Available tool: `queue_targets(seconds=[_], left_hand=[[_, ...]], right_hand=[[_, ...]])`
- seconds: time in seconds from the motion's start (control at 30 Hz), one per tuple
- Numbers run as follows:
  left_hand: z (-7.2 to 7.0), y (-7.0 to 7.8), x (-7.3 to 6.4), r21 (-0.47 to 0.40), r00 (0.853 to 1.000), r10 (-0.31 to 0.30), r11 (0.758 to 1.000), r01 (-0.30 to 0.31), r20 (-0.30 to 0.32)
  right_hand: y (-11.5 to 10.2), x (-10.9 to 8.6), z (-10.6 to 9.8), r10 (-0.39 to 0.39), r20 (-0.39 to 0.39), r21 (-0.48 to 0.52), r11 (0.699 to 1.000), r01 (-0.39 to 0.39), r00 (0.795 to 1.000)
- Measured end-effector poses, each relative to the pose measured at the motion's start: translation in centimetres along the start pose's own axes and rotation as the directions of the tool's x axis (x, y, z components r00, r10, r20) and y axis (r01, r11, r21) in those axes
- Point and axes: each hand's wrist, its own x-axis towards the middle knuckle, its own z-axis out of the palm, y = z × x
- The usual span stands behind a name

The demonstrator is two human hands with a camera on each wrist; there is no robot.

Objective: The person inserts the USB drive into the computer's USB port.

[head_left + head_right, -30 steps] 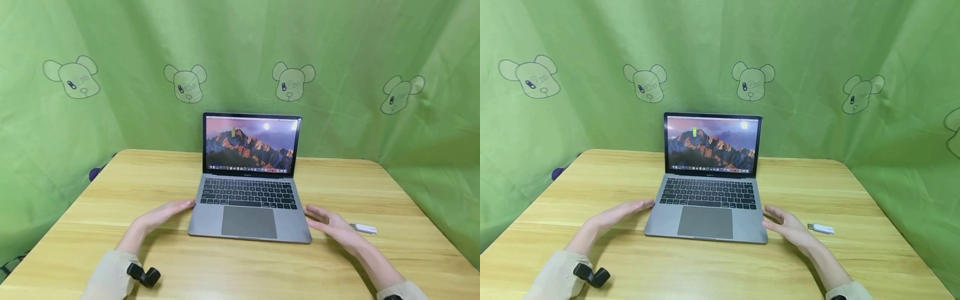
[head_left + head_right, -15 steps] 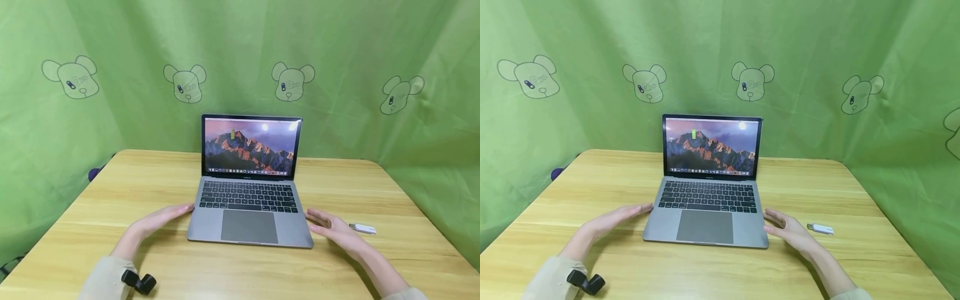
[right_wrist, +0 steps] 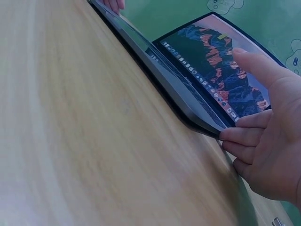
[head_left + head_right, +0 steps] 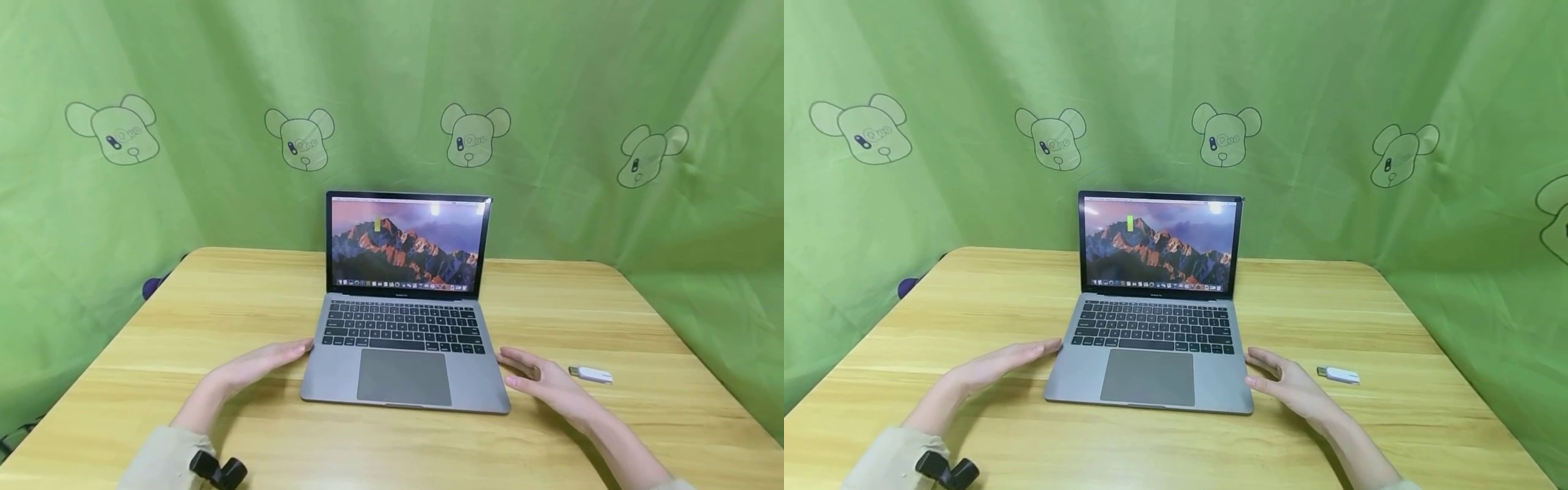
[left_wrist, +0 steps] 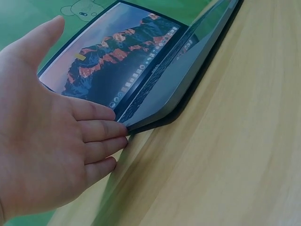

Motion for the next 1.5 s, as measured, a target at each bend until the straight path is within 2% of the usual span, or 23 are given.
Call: queue_targets(seconds=[0.2,0.4,0.53,0.7,0.8,0.97,1.1,1.2,1.33,1.43,1.5], left_hand=[[0.3,0.1,0.2,0.034,1.000,-0.019,0.999,0.020,-0.021],[1.0,0.7,0.8,0.183,0.995,-0.060,0.980,0.074,-0.082],[1.4,0.9,1.0,0.289,0.992,-0.022,0.956,0.056,-0.121],[1.8,1.4,1.4,0.383,0.985,0.042,0.924,0.025,-0.165],[2.1,1.8,1.4,0.440,0.979,0.050,0.897,0.043,-0.198],[2.5,2.4,1.3,0.557,0.964,0.059,0.825,0.100,-0.260],[2.8,2.5,1.3,0.637,0.948,0.076,0.757,0.146,-0.308],[2.9,2.4,1.4,0.704,0.941,0.095,0.688,0.175,-0.326],[3.1,2.2,1.4,0.776,0.941,0.108,0.599,0.197,-0.322],[3.1,2.0,1.4,0.804,0.945,0.104,0.559,0.202,-0.310],[3.2,2.0,1.4,0.815,0.950,0.100,0.545,0.197,-0.297]], right_hand=[[0.0,0.0,0.0,-0.010,-0.004,-0.022,1.000,0.010,1.000],[-0.1,0.1,-0.2,-0.013,-0.005,-0.085,0.996,0.013,1.000],[-0.2,0.1,-0.3,-0.049,-0.042,-0.162,0.986,0.042,0.998],[-0.3,-0.1,-1.0,-0.105,-0.140,-0.268,0.961,0.064,0.985],[-0.2,-0.3,-2.0,-0.123,-0.192,-0.324,0.944,0.055,0.974],[0.1,-0.6,-3.9,-0.173,-0.262,-0.411,0.910,0.053,0.950],[0.8,-0.7,-5.2,-0.199,-0.307,-0.459,0.888,0.038,0.931],[1.3,-0.9,-5.9,-0.183,-0.320,-0.470,0.882,0.011,0.930],[1.9,-1.2,-6.6,-0.160,-0.334,-0.472,0.882,-0.018,0.929],[2.4,-1.4,-7.1,-0.147,-0.338,-0.476,0.879,-0.034,0.930],[2.7,-1.4,-7.3,-0.137,-0.337,-0.481,0.875,-0.045,0.932]])
